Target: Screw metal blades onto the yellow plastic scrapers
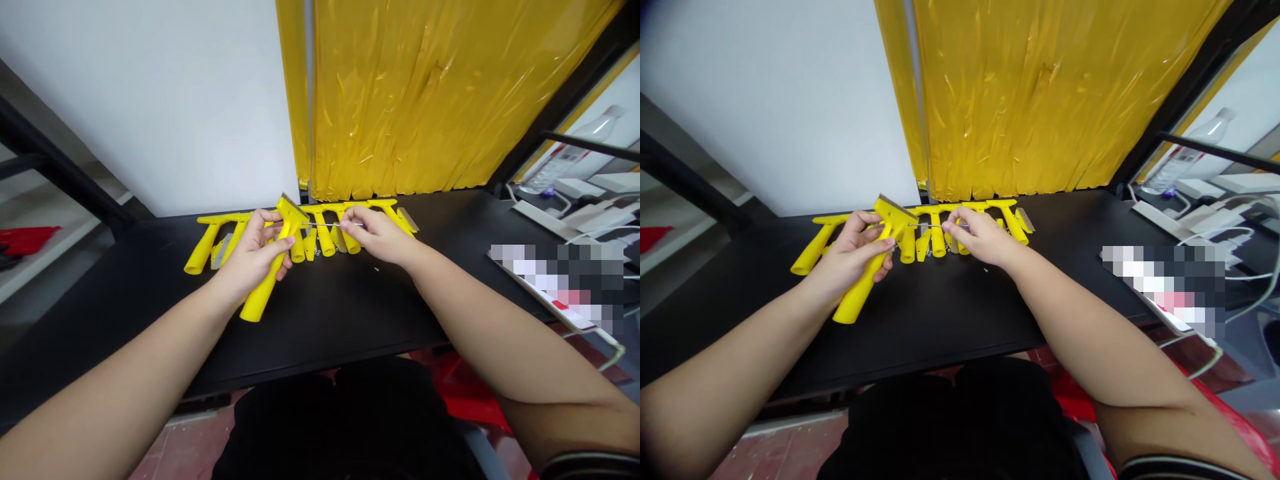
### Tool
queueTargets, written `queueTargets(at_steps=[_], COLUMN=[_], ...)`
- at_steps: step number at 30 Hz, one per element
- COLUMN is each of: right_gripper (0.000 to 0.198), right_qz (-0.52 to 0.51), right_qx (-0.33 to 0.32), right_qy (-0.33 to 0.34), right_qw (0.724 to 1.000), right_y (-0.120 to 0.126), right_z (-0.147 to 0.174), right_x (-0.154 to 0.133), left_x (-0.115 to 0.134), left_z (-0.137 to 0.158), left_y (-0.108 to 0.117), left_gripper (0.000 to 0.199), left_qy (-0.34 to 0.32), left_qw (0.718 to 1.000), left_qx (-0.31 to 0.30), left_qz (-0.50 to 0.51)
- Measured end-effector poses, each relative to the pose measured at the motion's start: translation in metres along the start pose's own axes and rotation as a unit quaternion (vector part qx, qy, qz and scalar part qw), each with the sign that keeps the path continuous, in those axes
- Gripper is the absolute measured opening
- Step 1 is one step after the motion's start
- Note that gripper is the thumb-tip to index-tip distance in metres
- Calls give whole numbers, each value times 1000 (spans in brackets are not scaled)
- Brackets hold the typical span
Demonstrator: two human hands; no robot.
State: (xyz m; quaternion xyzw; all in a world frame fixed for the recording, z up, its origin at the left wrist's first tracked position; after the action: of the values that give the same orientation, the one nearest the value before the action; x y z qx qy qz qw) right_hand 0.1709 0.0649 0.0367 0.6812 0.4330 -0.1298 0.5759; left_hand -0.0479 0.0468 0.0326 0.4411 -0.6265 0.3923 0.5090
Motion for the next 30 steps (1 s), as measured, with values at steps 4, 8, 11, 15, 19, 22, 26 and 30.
queueTargets(at_steps=[4,8,11,15,19,22,26,30], right_gripper=[20,44,26,27,42,23,18,34], right_qz=[18,17,-7,19,18,3,26,49], right_qx=[21,17,-8,11,-13,-6,65,84], right_qy=[26,-15,15,1,-26,11,44,44], right_qw=[999,1000,1000,1000,999,1000,997,994], right_y=[4,3,-2,1,-4,-2,9,8], right_z=[1,0,1,1,1,2,5,4], right_x=[-6,3,-3,-4,1,-4,-13,-19], left_x=[-1,-1,-1,0,1,0,3,6], left_z=[0,1,1,1,1,1,1,2], left_y=[1,0,1,0,-1,0,0,-2], left_gripper=[51,52,51,49,49,49,47,46], left_qy=[8,10,13,6,3,6,-5,-16], left_qw=[1000,1000,1000,1000,1000,1000,1000,1000], left_qx=[4,3,8,5,-1,3,-1,-17], left_qz=[4,4,1,0,4,5,10,16])
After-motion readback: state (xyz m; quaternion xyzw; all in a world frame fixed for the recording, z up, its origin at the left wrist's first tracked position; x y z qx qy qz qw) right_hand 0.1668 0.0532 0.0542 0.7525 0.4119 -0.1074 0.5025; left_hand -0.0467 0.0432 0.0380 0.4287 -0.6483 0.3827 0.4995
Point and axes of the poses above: each hand's wrist, its own z-axis away from the middle knuckle, its own y-axis out of the back of the hand, x = y × z, the point moved 9 cm from there along -z, towards the middle knuckle, and after that the axes turned 1 degree about x, right-handed, at the moved point
